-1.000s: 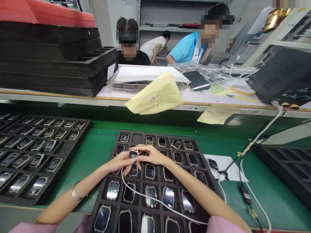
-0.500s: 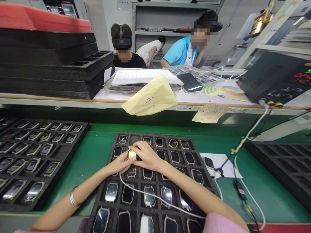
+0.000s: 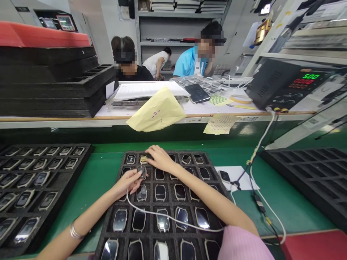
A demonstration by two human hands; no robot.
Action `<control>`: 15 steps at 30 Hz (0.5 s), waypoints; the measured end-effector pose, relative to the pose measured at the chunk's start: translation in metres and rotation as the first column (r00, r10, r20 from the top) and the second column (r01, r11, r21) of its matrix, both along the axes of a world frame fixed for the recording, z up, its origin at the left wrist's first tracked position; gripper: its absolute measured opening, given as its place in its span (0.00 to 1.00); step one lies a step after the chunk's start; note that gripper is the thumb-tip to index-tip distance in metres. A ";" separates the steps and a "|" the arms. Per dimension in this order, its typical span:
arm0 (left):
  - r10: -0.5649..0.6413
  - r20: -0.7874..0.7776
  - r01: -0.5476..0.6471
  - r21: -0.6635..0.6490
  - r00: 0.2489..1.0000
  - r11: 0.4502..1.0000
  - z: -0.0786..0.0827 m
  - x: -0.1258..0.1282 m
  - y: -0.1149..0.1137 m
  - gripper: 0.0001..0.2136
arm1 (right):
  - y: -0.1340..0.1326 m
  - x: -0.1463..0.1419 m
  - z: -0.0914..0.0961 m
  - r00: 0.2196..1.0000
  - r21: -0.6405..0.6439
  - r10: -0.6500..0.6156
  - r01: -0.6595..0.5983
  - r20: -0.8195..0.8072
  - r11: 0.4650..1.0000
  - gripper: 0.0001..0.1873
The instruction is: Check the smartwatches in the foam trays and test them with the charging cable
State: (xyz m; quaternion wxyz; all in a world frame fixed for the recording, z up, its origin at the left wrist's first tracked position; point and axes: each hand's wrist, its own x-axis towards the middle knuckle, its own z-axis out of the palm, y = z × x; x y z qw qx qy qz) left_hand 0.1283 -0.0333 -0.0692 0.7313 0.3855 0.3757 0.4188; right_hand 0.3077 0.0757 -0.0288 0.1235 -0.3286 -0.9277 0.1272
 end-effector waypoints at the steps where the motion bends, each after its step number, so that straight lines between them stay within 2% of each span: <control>1: 0.010 0.003 -0.010 -0.015 1.000 1.000 0.001 0.001 0.001 0.23 | 0.001 0.008 0.004 0.999 -0.003 -0.016 0.016 0.033 1.000 0.16; 4: 0.038 0.017 -0.037 -0.049 0.999 0.998 0.007 0.008 0.006 0.24 | 0.003 0.028 0.011 0.990 -0.023 -0.029 0.032 0.137 0.999 0.13; 8: 0.104 0.050 -0.101 -0.065 0.993 0.993 0.012 0.025 0.020 0.22 | 0.003 0.032 0.008 0.982 -0.006 -0.054 0.056 0.182 0.998 0.14; 11: 0.132 0.065 -0.129 -0.051 0.989 0.990 0.011 0.037 0.029 0.20 | 0.006 0.033 0.009 0.990 0.012 -0.077 0.076 0.117 0.997 0.13; 15: 0.103 0.057 -0.101 -0.028 0.993 0.994 0.008 0.042 0.032 0.21 | 0.001 0.045 0.021 0.993 -0.016 -0.088 0.087 -0.083 0.996 0.12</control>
